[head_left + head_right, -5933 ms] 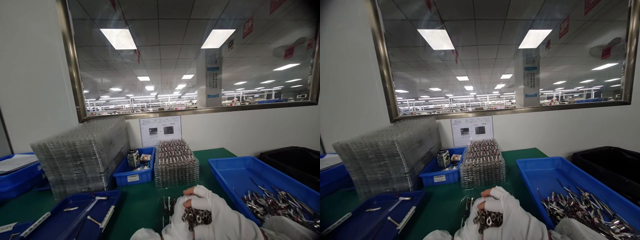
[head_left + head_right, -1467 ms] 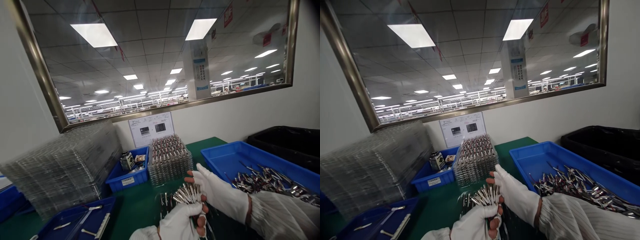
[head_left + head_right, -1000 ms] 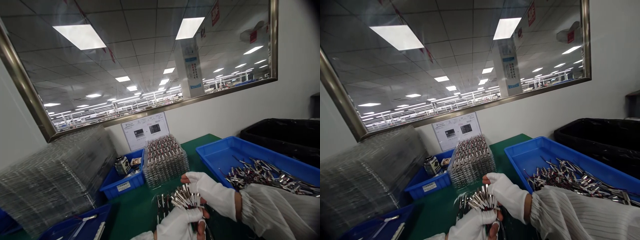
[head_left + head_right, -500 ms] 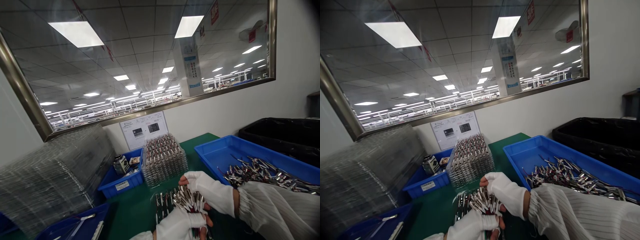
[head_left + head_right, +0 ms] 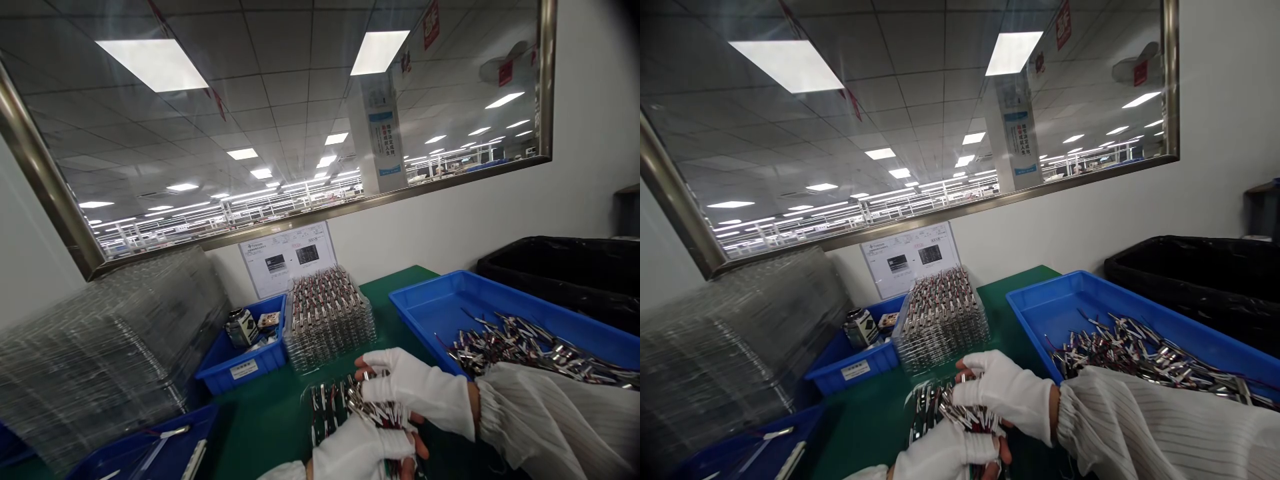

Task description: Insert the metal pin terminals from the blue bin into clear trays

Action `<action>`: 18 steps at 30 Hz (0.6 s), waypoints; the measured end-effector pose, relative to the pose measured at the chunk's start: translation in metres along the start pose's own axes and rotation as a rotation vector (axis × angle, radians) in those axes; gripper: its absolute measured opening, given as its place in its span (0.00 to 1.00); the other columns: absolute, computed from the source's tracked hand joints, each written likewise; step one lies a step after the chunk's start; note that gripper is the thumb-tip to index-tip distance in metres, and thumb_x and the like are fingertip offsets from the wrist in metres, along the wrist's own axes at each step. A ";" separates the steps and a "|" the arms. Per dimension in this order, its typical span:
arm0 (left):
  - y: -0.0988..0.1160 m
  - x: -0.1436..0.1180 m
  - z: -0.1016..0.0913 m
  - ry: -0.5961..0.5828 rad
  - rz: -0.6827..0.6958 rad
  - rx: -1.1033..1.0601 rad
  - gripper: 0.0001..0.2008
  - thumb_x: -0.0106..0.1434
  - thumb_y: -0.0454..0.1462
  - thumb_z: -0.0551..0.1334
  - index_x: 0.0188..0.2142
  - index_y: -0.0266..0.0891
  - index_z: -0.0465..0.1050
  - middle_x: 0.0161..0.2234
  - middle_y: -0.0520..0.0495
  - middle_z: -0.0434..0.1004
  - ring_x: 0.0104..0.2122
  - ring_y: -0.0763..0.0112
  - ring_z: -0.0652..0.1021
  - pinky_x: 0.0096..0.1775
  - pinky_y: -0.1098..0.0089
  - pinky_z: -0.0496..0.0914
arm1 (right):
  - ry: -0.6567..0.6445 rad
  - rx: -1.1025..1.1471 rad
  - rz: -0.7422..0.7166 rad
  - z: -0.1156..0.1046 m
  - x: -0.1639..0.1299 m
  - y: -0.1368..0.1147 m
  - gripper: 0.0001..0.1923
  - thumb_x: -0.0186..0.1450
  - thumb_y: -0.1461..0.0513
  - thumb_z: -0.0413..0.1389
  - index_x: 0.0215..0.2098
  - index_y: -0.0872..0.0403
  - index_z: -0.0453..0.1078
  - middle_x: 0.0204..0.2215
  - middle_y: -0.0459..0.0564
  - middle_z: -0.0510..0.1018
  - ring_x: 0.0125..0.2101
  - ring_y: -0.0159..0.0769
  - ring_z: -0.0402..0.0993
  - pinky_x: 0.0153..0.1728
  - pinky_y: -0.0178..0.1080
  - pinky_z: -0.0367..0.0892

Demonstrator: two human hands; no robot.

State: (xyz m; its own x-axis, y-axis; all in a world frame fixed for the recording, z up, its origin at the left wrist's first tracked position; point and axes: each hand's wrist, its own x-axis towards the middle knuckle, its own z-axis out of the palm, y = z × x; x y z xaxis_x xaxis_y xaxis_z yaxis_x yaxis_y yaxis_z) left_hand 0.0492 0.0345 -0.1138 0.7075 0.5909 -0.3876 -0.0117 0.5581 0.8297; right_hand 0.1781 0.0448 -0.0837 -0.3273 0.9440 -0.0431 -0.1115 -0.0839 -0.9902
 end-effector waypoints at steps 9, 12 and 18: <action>0.004 -0.003 0.005 -0.018 0.011 0.042 0.15 0.48 0.31 0.58 0.38 0.35 0.65 0.28 0.47 0.70 0.19 0.79 0.68 0.22 0.77 0.59 | -0.015 0.064 0.092 0.000 -0.009 -0.017 0.15 0.50 0.61 0.49 0.37 0.55 0.63 0.37 0.50 0.71 0.14 0.23 0.62 0.06 0.26 0.49; 0.002 -0.002 0.002 0.006 0.024 0.060 0.14 0.48 0.31 0.59 0.36 0.35 0.67 0.26 0.48 0.69 0.19 0.79 0.67 0.22 0.77 0.58 | -0.012 0.023 0.012 0.005 -0.011 -0.017 0.20 0.49 0.57 0.54 0.40 0.55 0.62 0.37 0.50 0.70 0.22 0.27 0.67 0.14 0.26 0.58; 0.002 -0.001 0.001 0.026 -0.058 0.096 0.08 0.48 0.32 0.59 0.29 0.29 0.71 0.16 0.50 0.65 0.17 0.79 0.66 0.21 0.78 0.59 | -0.052 -0.145 -0.120 0.005 -0.001 -0.002 0.16 0.46 0.64 0.56 0.34 0.57 0.66 0.27 0.47 0.71 0.23 0.27 0.67 0.21 0.28 0.62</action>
State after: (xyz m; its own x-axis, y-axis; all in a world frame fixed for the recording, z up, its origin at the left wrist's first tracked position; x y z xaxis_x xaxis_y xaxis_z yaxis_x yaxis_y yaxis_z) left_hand 0.0490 0.0343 -0.1117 0.6862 0.5753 -0.4452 0.0974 0.5338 0.8400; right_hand 0.1743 0.0426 -0.0807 -0.3683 0.9263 0.0793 -0.0178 0.0782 -0.9968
